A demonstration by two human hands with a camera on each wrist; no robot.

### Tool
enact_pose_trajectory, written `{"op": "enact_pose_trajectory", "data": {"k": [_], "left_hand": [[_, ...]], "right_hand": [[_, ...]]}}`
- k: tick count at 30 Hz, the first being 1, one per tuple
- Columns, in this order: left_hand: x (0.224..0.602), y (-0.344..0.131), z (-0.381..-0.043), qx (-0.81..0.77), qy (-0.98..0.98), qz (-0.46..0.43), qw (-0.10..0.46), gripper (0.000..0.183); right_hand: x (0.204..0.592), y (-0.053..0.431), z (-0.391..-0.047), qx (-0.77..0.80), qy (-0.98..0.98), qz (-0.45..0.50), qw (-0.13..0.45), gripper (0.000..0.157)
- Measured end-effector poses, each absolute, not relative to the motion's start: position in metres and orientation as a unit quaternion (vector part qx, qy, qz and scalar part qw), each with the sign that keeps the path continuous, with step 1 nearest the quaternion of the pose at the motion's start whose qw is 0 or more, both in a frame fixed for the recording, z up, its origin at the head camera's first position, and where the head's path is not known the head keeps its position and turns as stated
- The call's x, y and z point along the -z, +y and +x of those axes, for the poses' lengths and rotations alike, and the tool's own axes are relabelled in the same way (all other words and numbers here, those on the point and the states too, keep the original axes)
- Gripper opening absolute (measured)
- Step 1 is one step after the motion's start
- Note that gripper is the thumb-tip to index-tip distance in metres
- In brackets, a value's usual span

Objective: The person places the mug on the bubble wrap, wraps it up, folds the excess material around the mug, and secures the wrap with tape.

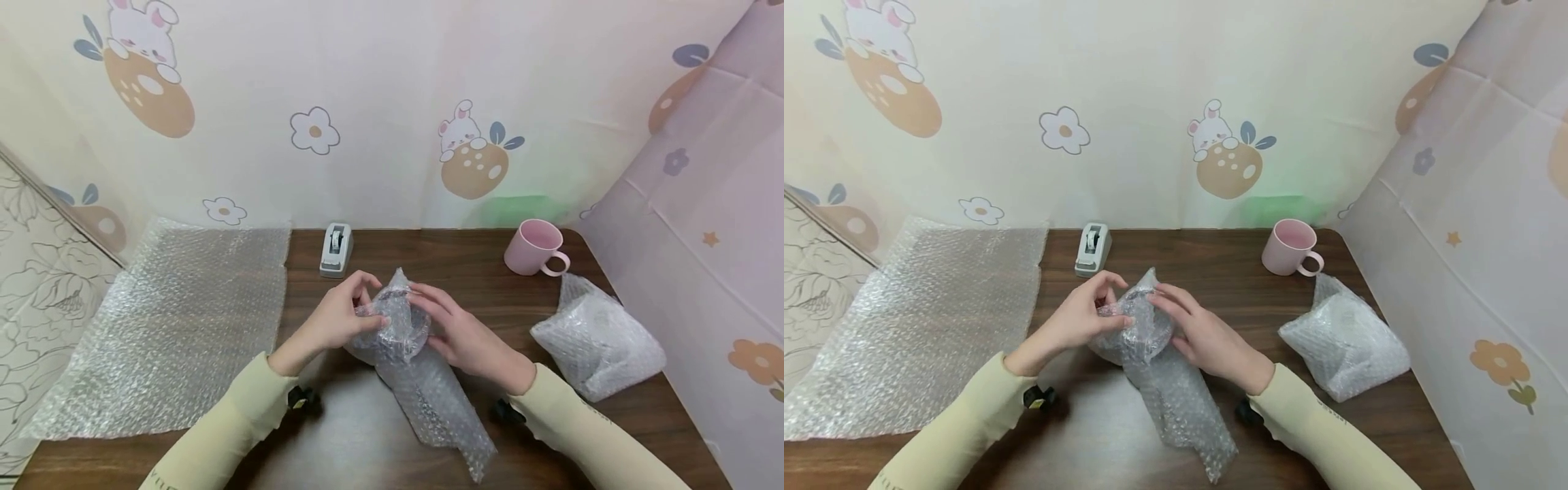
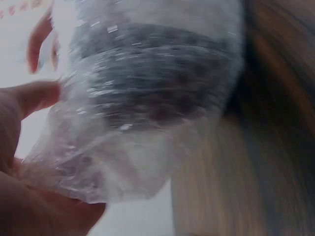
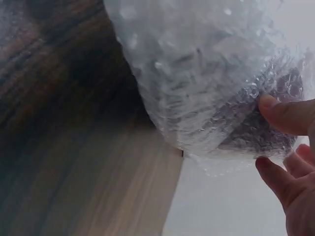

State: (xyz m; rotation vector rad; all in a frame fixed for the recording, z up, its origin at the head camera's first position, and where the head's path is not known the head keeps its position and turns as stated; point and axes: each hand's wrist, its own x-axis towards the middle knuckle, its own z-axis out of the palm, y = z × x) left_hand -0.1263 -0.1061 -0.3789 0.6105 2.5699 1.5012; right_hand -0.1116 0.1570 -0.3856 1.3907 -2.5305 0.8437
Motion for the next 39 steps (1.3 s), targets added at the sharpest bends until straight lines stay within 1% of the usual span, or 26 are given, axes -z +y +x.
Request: {"op": "enact_pose_trajectory", "data": {"k": [2,5,7,9,10,11,13,16,18,19,21,23,29,32,37,39], "left_hand": [[0.378,-0.107,-0.133,-0.512,0.833,0.180,0.109,0.063],[0.379,-0.109,-0.141,-0.535,0.809,0.165,0.181,0.072],[0.381,-0.110,-0.144,-0.545,0.794,0.161,0.214,0.073],[0.383,-0.111,-0.144,-0.545,0.792,0.167,0.220,0.072],[0.384,-0.111,-0.143,-0.538,0.797,0.179,0.207,0.070],[0.385,-0.112,-0.142,-0.524,0.809,0.196,0.181,0.068],[0.385,-0.113,-0.137,-0.476,0.839,0.245,0.098,0.061],[0.384,-0.115,-0.127,-0.371,0.861,0.344,-0.056,0.045],[0.382,-0.116,-0.120,-0.306,0.850,0.409,-0.128,0.036],[0.381,-0.117,-0.116,-0.277,0.842,0.438,-0.148,0.034],[0.380,-0.118,-0.109,-0.231,0.830,0.482,-0.159,0.034],[0.381,-0.118,-0.103,-0.200,0.829,0.500,-0.151,0.038],[0.387,-0.114,-0.099,-0.165,0.847,0.490,-0.124,0.042],[0.387,-0.113,-0.099,-0.151,0.851,0.489,-0.121,0.040],[0.386,-0.113,-0.100,-0.144,0.852,0.490,-0.117,0.037],[0.385,-0.113,-0.101,-0.146,0.851,0.491,-0.117,0.037]], "right_hand": [[0.386,0.157,-0.112,-0.259,-0.832,0.485,0.076,0.078],[0.387,0.157,-0.113,-0.227,-0.821,0.517,0.085,0.071],[0.388,0.157,-0.113,-0.216,-0.819,0.525,0.082,0.067],[0.388,0.157,-0.113,-0.216,-0.822,0.521,0.077,0.065],[0.389,0.157,-0.112,-0.215,-0.824,0.519,0.076,0.064],[0.389,0.157,-0.112,-0.215,-0.826,0.517,0.075,0.063],[0.389,0.156,-0.112,-0.216,-0.826,0.516,0.076,0.062],[0.389,0.155,-0.112,-0.216,-0.824,0.518,0.077,0.059],[0.387,0.154,-0.113,-0.218,-0.825,0.517,0.072,0.058],[0.386,0.153,-0.113,-0.219,-0.828,0.512,0.067,0.058],[0.384,0.153,-0.113,-0.219,-0.837,0.498,0.058,0.058],[0.383,0.153,-0.113,-0.220,-0.844,0.487,0.052,0.055],[0.383,0.154,-0.111,-0.210,-0.839,0.499,0.057,0.044],[0.384,0.154,-0.106,-0.191,-0.848,0.490,0.068,0.047],[0.385,0.163,-0.095,-0.186,-0.869,0.446,0.107,0.057],[0.382,0.170,-0.087,-0.201,-0.870,0.433,0.121,0.056]]}}
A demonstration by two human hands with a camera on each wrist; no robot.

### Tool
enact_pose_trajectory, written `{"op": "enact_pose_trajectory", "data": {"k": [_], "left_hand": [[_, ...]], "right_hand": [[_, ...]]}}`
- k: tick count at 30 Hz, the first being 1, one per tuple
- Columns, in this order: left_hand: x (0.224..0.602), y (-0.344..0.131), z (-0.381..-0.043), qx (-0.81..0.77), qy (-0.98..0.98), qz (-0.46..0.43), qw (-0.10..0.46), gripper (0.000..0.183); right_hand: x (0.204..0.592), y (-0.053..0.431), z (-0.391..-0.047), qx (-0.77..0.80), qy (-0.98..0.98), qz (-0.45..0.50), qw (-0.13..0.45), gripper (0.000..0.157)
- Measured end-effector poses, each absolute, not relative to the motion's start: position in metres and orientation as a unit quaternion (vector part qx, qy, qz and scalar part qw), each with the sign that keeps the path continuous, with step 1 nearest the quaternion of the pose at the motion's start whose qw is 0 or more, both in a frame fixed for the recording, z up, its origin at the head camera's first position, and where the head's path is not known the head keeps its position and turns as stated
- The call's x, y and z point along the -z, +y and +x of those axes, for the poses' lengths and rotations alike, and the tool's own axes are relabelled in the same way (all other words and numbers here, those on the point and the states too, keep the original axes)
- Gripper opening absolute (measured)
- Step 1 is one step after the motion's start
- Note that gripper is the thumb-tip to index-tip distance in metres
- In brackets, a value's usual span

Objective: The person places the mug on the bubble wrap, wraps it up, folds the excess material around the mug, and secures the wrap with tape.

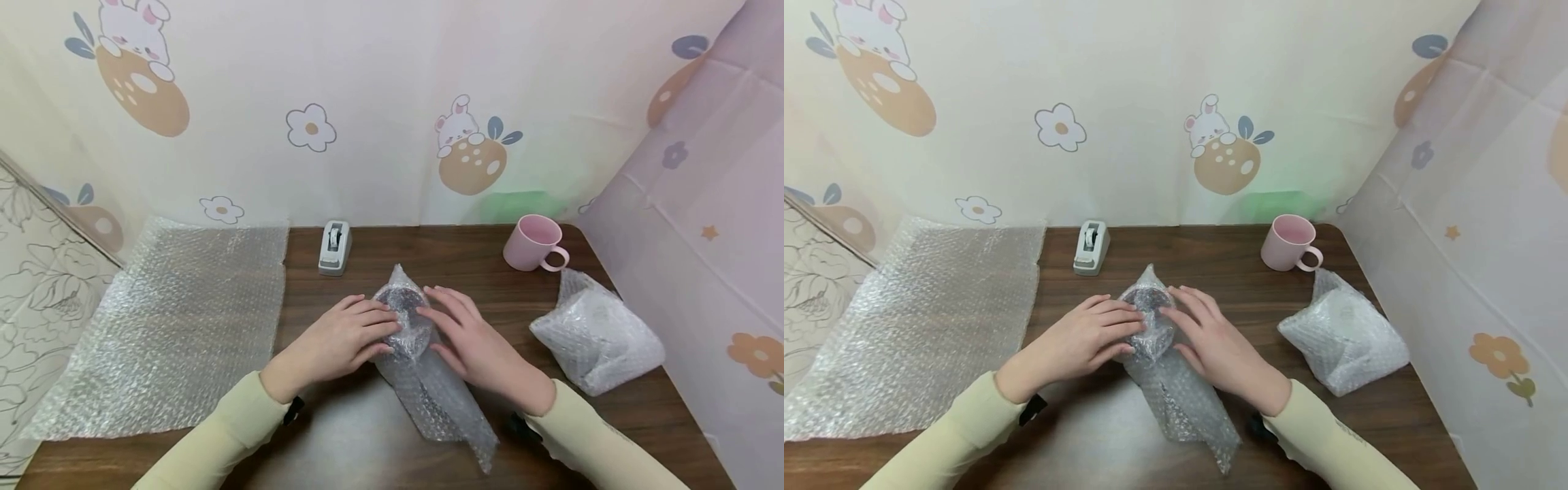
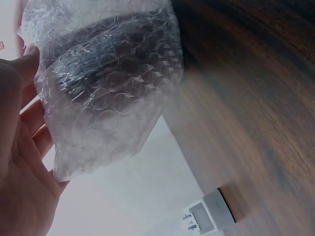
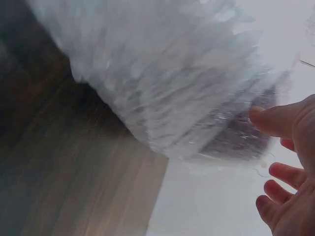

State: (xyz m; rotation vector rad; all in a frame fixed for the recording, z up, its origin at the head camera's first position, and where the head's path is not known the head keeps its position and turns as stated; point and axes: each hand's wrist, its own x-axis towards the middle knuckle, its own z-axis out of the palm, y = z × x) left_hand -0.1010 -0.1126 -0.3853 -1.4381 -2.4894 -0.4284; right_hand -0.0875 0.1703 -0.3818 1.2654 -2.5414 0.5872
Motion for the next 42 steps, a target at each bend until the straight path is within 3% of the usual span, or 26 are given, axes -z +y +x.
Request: {"op": "enact_pose_trajectory", "data": {"k": [5,8,11,16,20,25,29,37,42], "left_hand": [[0.385,-0.112,-0.102,0.150,-0.849,-0.493,0.116,0.036],[0.385,-0.112,-0.102,0.151,-0.848,-0.496,0.114,0.035],[0.384,-0.112,-0.102,0.151,-0.847,-0.497,0.113,0.036],[0.384,-0.113,-0.101,0.155,-0.853,-0.488,0.102,0.039],[0.383,-0.112,-0.099,0.164,-0.859,-0.478,0.083,0.043],[0.383,-0.111,-0.099,0.163,-0.864,-0.471,0.072,0.041],[0.383,-0.109,-0.098,0.165,-0.866,-0.465,0.082,0.041],[0.381,-0.097,-0.090,0.171,-0.886,-0.415,0.115,0.056],[0.383,-0.083,-0.082,0.178,-0.898,-0.376,0.145,0.060]], "right_hand": [[0.377,0.193,-0.065,-0.226,-0.844,0.472,0.117,0.016],[0.381,0.207,-0.051,-0.221,-0.828,0.509,0.082,0.031],[0.388,0.217,-0.037,-0.217,-0.827,0.517,0.036,0.020],[0.402,0.217,-0.022,-0.194,-0.846,0.496,-0.035,0.067],[0.409,0.212,-0.016,-0.178,-0.858,0.475,-0.080,0.077],[0.410,0.215,-0.013,-0.158,-0.860,0.465,-0.141,0.104],[0.414,0.217,-0.013,-0.115,-0.861,0.486,-0.098,0.102],[0.413,0.209,-0.027,-0.188,-0.821,0.535,0.069,0.043],[0.399,0.194,-0.045,-0.227,-0.801,0.539,0.132,0.041]]}}
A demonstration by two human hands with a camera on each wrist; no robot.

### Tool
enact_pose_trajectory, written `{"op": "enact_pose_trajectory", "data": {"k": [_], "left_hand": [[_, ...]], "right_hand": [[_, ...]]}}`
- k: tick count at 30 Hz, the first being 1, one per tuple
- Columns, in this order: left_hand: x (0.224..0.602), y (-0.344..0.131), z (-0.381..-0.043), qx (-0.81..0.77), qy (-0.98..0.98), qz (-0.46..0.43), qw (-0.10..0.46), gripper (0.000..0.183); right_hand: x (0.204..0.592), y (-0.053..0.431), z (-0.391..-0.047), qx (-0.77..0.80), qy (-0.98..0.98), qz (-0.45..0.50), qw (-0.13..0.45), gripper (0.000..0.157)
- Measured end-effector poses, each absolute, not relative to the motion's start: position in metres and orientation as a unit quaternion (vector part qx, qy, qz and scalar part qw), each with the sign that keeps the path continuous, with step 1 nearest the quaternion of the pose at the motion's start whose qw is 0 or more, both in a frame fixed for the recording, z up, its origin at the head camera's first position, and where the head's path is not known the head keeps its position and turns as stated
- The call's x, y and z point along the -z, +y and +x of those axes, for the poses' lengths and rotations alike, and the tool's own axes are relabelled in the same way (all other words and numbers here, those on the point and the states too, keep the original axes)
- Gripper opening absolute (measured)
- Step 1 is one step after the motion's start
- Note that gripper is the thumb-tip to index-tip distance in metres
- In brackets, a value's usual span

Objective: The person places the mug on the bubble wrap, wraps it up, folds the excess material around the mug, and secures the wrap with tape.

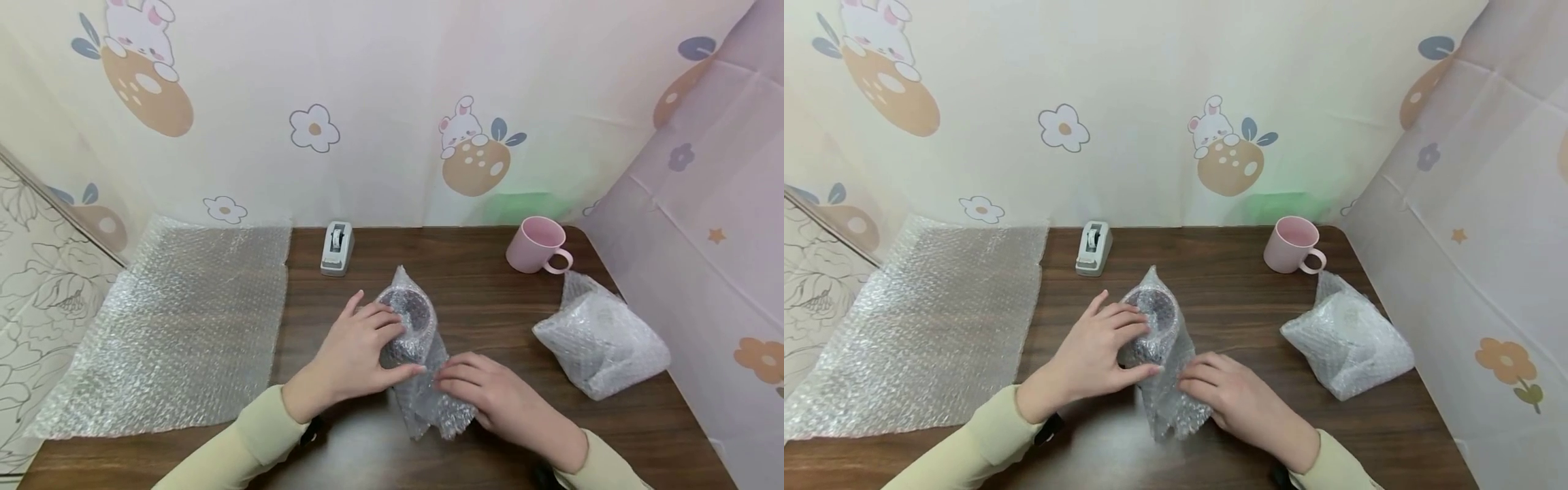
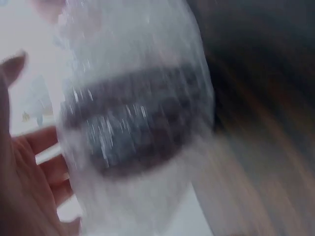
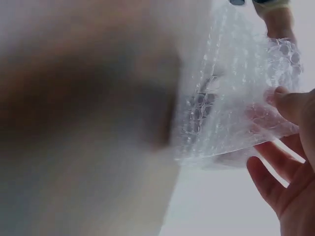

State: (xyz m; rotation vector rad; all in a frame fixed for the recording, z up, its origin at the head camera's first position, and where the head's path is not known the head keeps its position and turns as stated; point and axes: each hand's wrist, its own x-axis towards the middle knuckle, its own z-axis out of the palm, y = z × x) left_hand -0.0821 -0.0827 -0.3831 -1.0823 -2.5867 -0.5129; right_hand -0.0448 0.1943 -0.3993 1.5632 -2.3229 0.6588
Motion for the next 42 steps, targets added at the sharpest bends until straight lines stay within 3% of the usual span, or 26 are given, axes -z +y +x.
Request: {"op": "enact_pose_trajectory", "data": {"k": [5,8,10,14,16,20,23,28,30,34,42], "left_hand": [[0.385,-0.075,-0.079,0.178,-0.900,-0.360,0.171,0.045],[0.386,-0.075,-0.078,0.171,-0.901,-0.358,0.173,0.039],[0.386,-0.075,-0.078,0.166,-0.902,-0.361,0.171,0.036],[0.386,-0.080,-0.080,0.164,-0.899,-0.379,0.144,0.031],[0.384,-0.084,-0.081,0.181,-0.894,-0.393,0.114,0.025],[0.379,-0.093,-0.082,0.199,-0.886,-0.414,0.066,0.051],[0.378,-0.093,-0.081,0.174,-0.887,-0.421,0.073,0.070],[0.381,-0.091,-0.081,0.157,-0.883,-0.431,0.099,0.053],[0.382,-0.093,-0.082,0.177,-0.880,-0.430,0.098,0.050],[0.385,-0.096,-0.085,0.234,-0.870,-0.423,0.096,0.062],[0.391,-0.094,-0.090,0.264,-0.839,-0.454,0.142,0.052]], "right_hand": [[0.384,0.179,-0.066,-0.255,-0.790,0.514,0.217,0.042],[0.379,0.171,-0.077,-0.279,-0.790,0.490,0.239,0.038],[0.379,0.165,-0.083,-0.302,-0.794,0.473,0.232,0.034],[0.384,0.156,-0.091,-0.348,-0.828,0.411,0.154,0.014],[0.387,0.153,-0.094,-0.362,-0.844,0.376,0.125,0.012],[0.390,0.148,-0.097,-0.374,-0.854,0.337,0.127,0.018],[0.393,0.145,-0.097,-0.373,-0.859,0.317,0.149,0.018],[0.394,0.140,-0.098,-0.385,-0.865,0.276,0.168,0.018],[0.393,0.139,-0.098,-0.406,-0.863,0.257,0.156,0.020],[0.391,0.136,-0.102,-0.466,-0.853,0.210,0.106,0.029],[0.389,0.141,-0.119,-0.567,-0.813,0.110,-0.068,0.054]]}}
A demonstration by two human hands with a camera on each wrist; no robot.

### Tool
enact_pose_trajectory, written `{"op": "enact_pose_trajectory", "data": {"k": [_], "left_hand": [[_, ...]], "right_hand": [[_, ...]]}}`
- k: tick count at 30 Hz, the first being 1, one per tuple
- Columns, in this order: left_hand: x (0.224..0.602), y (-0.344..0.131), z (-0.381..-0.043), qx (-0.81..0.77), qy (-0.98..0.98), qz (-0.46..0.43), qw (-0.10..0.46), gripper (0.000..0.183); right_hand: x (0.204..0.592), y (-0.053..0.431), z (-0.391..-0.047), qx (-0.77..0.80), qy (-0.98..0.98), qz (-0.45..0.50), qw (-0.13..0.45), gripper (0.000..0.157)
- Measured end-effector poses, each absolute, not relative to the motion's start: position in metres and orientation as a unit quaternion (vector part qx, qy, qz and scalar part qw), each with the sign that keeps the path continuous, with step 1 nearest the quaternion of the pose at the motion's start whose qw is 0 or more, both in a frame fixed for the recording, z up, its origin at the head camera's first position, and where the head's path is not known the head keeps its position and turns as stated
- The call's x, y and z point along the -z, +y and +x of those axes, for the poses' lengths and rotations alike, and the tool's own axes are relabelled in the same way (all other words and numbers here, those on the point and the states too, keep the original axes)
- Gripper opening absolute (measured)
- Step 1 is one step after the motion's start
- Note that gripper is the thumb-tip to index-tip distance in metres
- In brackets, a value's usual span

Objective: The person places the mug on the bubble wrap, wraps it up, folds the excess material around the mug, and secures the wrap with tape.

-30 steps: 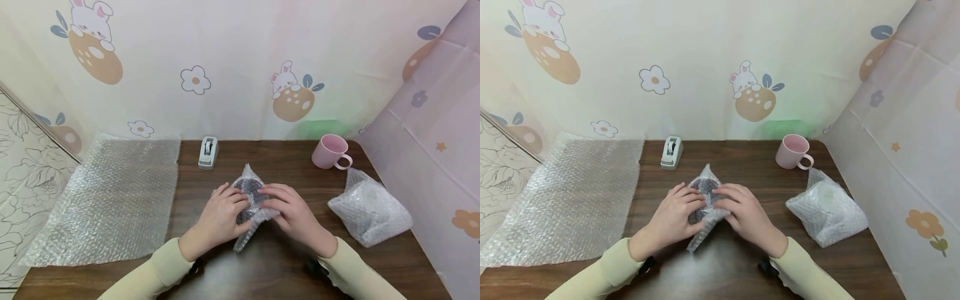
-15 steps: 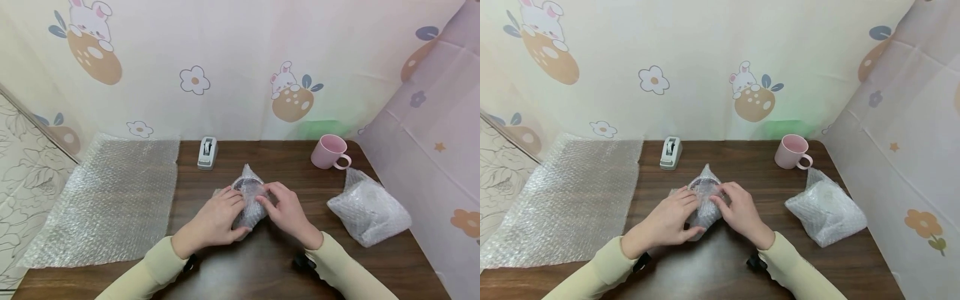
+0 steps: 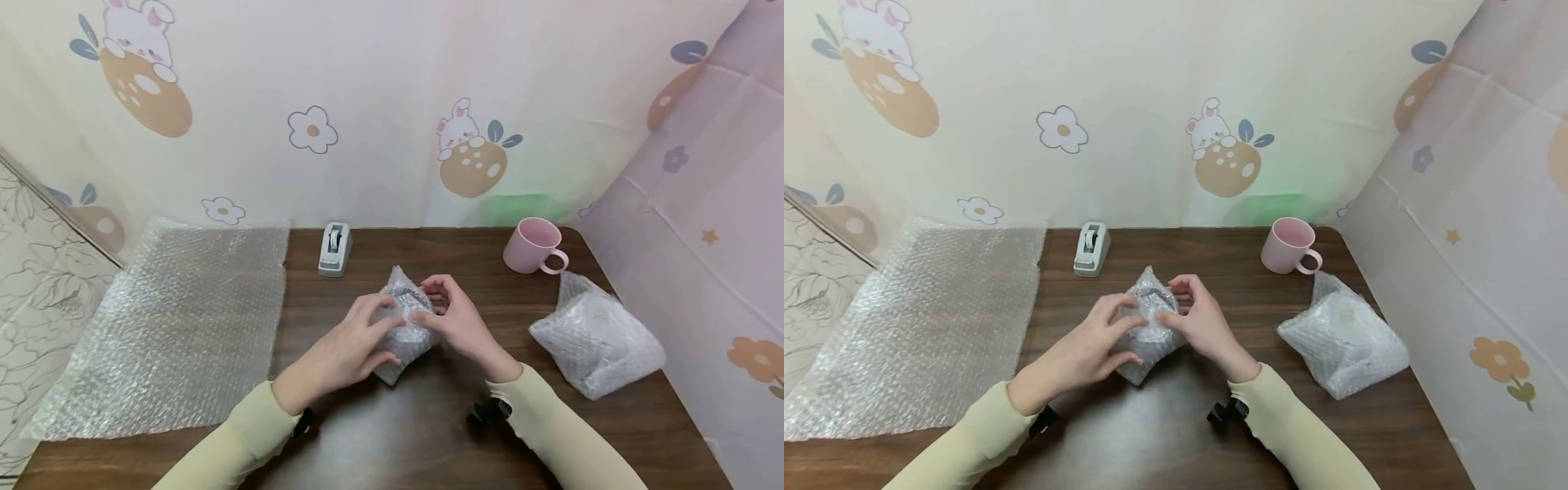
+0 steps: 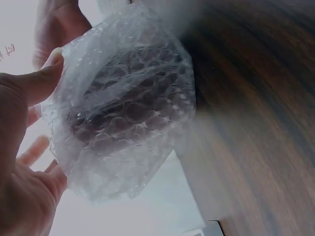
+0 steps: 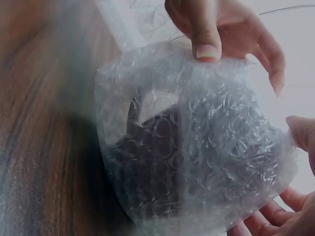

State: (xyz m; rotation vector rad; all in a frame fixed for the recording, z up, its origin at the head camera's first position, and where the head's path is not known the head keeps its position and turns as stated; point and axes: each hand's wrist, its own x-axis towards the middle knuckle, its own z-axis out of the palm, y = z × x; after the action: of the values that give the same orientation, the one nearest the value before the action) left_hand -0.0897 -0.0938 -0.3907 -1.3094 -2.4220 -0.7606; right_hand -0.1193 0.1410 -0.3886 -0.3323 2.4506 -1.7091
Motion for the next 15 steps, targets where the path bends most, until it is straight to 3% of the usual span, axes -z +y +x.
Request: {"op": "enact_pose_trajectory", "data": {"k": [6,11,15], "left_hand": [[0.394,-0.092,-0.089,0.225,-0.816,-0.497,0.188,0.064],[0.393,-0.091,-0.087,0.223,-0.816,-0.500,0.186,0.056],[0.391,-0.091,-0.084,0.226,-0.822,-0.496,0.164,0.052]], "right_hand": [[0.389,0.142,-0.119,0.578,0.806,-0.107,0.075,0.053],[0.389,0.143,-0.116,0.593,0.794,-0.115,0.066,0.048],[0.392,0.149,-0.107,0.539,0.819,-0.197,-0.015,0.040]]}}
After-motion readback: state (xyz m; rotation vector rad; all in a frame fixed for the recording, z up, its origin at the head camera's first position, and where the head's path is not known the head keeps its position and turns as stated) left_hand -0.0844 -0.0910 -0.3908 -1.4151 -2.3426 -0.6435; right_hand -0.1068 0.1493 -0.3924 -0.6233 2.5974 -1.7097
